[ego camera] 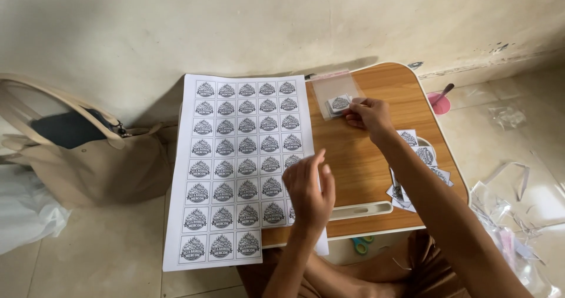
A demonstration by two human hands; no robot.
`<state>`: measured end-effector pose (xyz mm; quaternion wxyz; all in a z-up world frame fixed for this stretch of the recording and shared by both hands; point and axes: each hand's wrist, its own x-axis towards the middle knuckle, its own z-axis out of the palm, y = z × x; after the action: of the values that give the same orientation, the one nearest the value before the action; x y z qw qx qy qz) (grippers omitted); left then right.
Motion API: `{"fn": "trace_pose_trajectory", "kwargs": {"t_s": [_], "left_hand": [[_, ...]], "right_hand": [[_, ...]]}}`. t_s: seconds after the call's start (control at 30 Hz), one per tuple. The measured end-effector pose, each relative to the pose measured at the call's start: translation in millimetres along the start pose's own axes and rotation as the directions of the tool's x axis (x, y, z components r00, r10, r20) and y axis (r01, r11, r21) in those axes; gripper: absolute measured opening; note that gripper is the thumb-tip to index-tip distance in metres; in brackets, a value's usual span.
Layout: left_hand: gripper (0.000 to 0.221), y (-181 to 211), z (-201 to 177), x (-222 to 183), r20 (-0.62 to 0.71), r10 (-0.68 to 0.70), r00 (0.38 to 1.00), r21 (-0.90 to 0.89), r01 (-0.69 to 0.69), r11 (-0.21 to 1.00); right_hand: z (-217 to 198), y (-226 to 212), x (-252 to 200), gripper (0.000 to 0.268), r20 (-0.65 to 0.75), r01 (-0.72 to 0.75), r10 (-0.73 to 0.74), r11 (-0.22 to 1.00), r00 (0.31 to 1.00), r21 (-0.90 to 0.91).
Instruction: Putting small paper stickers into individual plastic bags.
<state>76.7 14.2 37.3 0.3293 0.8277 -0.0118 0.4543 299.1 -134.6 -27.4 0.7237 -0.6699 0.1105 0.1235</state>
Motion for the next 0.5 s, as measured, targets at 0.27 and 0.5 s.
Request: {"fn": "trace_pose_trajectory", "kwargs": {"t_s": [0.27,0.5], "left_hand": [[0.031,-68.1,94.2,14.1,0.396,-0.070,0.916,0.211,-0.016,0.977],[0.032,-94.6,124.3,27.9,0.497,-0.253,0.830,0.364,0.066,0.929]], "right_hand": [[-4.5,-4.7,-5.7,0.036,0.014,0.100,-0.100,0.970,0.995,-0.222],[-16.1,-3.1,-4.1,0.040,-0.061,0.213,-0.384,0.631,0.921,-0.746]]}}
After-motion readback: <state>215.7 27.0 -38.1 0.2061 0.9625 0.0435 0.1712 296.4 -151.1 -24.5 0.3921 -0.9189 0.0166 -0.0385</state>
